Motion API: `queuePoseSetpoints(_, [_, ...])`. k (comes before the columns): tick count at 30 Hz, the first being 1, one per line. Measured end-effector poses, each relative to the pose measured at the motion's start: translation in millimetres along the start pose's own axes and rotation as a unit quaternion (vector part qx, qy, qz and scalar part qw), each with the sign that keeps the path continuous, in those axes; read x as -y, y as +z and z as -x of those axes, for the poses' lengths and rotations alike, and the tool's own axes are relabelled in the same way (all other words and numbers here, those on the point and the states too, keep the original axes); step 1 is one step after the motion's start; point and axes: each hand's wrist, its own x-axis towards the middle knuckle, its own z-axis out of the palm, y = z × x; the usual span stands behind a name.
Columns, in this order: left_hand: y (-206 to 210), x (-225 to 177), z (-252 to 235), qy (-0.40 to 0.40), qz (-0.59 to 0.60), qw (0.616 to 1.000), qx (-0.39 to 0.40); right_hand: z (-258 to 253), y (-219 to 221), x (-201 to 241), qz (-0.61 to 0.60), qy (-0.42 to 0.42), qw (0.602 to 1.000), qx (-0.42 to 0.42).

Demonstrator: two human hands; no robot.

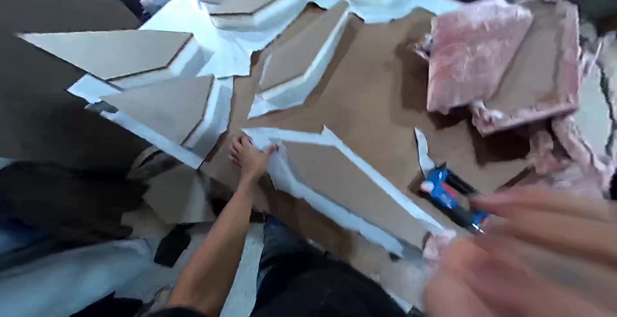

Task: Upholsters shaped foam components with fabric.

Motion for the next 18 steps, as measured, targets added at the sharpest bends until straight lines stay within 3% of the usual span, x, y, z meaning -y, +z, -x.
queuePoseSetpoints(1, [4.7,-9.0,-19.5,0.028,0.04,0.999,-0.008,-25.7,75.4,-39.4,0.089,-0.036,0.995,-0.036])
queuePoseSetpoints(2, [3.7,-13.4,-26.2,0.041,0.071,0.997,0.009,-41.8,141.3,-75.2,0.147,0.008,0.989,-0.029])
queuePoseSetpoints(4, [-5.3,-11.6,-19.9,0.021,0.122,0.99,0.07,-47.6,233.0,-130.3,0.173,0.234,0.95,0.115])
queuePoseSetpoints(6, [-14.4,-4.4,-22.1,-0.022,0.207,0.971,0.12,-41.6,294.8,-169.9,0.196,0.325,0.913,0.149])
queuePoseSetpoints(8, [-14.8,6.2,-39.2,-0.05,0.251,0.952,0.168,-47.9,332.5,-180.1,0.308,0.339,0.872,0.173])
queuePoseSetpoints(11, [-22.0,8.4,-59.6,-0.095,0.224,0.949,0.2,-58.1,364.0,-183.9,0.413,0.376,0.81,0.178])
queuePoseSetpoints(14, [-21.4,6.6,-68.3,-0.151,0.233,0.937,0.211,-64.0,366.9,-182.5,0.41,0.369,0.81,0.197])
queuePoseSetpoints(18, [-13.3,4.5,-68.8,-0.172,0.317,0.903,0.232,-62.7,395.5,-188.8,0.467,0.388,0.763,0.221])
